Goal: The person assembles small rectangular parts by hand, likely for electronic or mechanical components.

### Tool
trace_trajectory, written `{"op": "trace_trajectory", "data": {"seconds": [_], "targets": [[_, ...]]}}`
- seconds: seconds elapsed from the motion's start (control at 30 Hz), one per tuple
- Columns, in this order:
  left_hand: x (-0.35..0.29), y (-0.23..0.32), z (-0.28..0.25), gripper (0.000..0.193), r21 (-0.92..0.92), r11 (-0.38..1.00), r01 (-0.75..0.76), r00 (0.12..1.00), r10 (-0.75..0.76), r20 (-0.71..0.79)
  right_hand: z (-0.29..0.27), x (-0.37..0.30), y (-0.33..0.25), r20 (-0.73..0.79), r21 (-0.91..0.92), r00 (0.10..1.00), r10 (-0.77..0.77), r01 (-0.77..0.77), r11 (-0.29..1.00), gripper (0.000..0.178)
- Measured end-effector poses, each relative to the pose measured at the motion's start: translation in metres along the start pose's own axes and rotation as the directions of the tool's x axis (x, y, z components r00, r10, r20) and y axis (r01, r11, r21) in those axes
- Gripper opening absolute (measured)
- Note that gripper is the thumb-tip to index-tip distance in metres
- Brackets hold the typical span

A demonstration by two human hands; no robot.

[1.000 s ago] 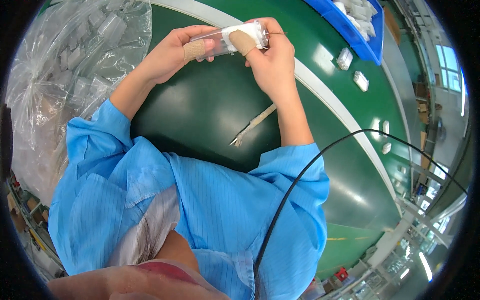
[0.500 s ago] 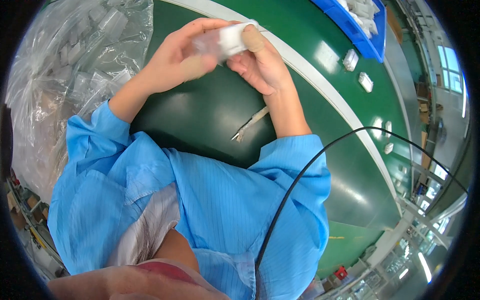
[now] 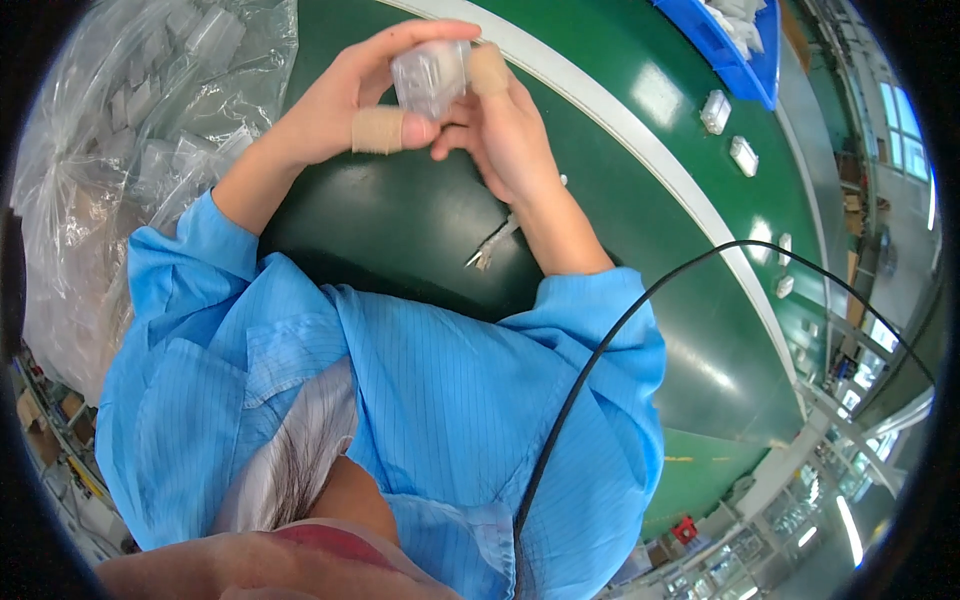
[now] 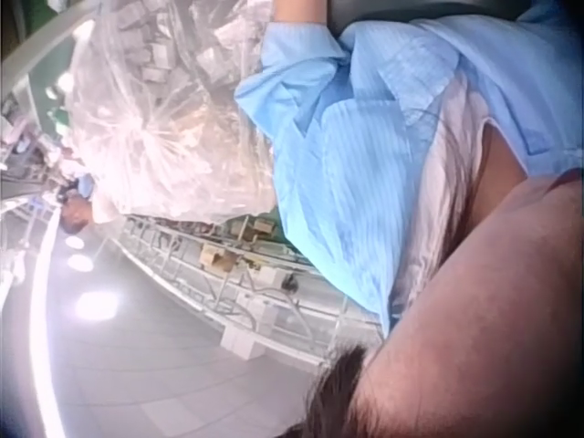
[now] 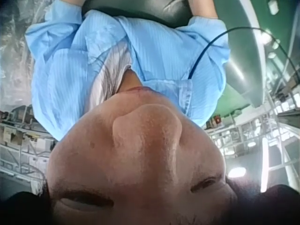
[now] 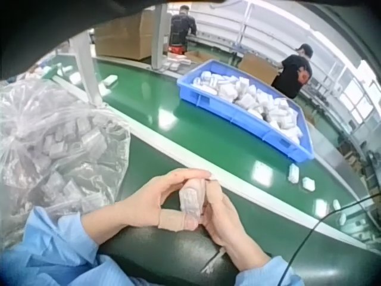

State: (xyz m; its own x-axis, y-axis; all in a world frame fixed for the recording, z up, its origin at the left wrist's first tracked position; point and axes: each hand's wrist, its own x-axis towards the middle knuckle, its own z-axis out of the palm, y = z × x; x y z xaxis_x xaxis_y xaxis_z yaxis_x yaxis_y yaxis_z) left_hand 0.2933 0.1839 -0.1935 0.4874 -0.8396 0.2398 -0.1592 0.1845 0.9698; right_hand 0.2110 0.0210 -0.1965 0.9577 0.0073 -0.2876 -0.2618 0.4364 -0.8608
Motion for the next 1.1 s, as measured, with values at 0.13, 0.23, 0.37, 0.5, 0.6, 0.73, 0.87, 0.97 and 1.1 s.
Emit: {"op": "trace_trajectory", "data": {"seconds": [0.13, 0.23, 0.37, 0.5, 0.6, 0.73, 0.87, 0.97, 1.1], "targets": [[-0.003, -0.004, -0.006, 0.063, -0.252, 0.967, 0.040, 0.984, -0.082, -0.157, -0.041, -0.049, -0.010, 0.428, -0.871, 0.867, -0.253, 0.471, 0.142, 0.026], [-0.001, -0.010, -0.006, 0.064, -0.312, 0.931, 0.191, 0.977, -0.212, -0.032, -0.041, -0.092, -0.005, 0.454, -0.881, 0.860, -0.230, 0.472, 0.025, 0.030], [0.000, -0.017, -0.005, 0.069, -0.236, 0.958, 0.166, 0.983, -0.180, -0.038, -0.063, -0.091, 0.023, 0.523, -0.844, 0.788, -0.325, 0.530, -0.075, 0.022], [-0.002, -0.024, -0.005, 0.073, -0.204, 0.966, 0.160, 0.981, -0.178, -0.073, -0.053, -0.080, 0.017, 0.562, -0.825, 0.780, -0.276, 0.553, -0.117, 0.020], [-0.003, -0.021, -0.006, 0.073, -0.183, 0.955, 0.234, 0.962, -0.255, -0.100, -0.039, -0.065, -0.001, 0.207, -0.890, 0.917, -0.342, 0.321, 0.323, 0.012], [-0.003, -0.023, -0.012, 0.073, -0.173, 0.954, 0.247, 0.962, -0.263, -0.077, -0.013, -0.025, -0.049, 0.131, -0.821, 0.938, -0.321, 0.284, 0.495, 0.013], [-0.001, -0.019, -0.016, 0.070, -0.134, 0.967, 0.218, 0.966, -0.233, -0.109, -0.011, 0.002, -0.058, 0.235, -0.845, 0.892, -0.387, 0.384, 0.372, 0.010], [0.000, -0.019, -0.020, 0.067, -0.174, 0.944, 0.281, 0.949, -0.300, -0.094, -0.011, 0.006, -0.056, 0.230, -0.858, 0.879, -0.418, 0.386, 0.339, 0.012], [0.003, -0.022, -0.023, 0.059, -0.221, 0.955, 0.199, 0.967, -0.228, -0.112, -0.008, 0.006, -0.055, 0.262, -0.882, 0.847, -0.462, 0.405, 0.242, 0.017]]}}
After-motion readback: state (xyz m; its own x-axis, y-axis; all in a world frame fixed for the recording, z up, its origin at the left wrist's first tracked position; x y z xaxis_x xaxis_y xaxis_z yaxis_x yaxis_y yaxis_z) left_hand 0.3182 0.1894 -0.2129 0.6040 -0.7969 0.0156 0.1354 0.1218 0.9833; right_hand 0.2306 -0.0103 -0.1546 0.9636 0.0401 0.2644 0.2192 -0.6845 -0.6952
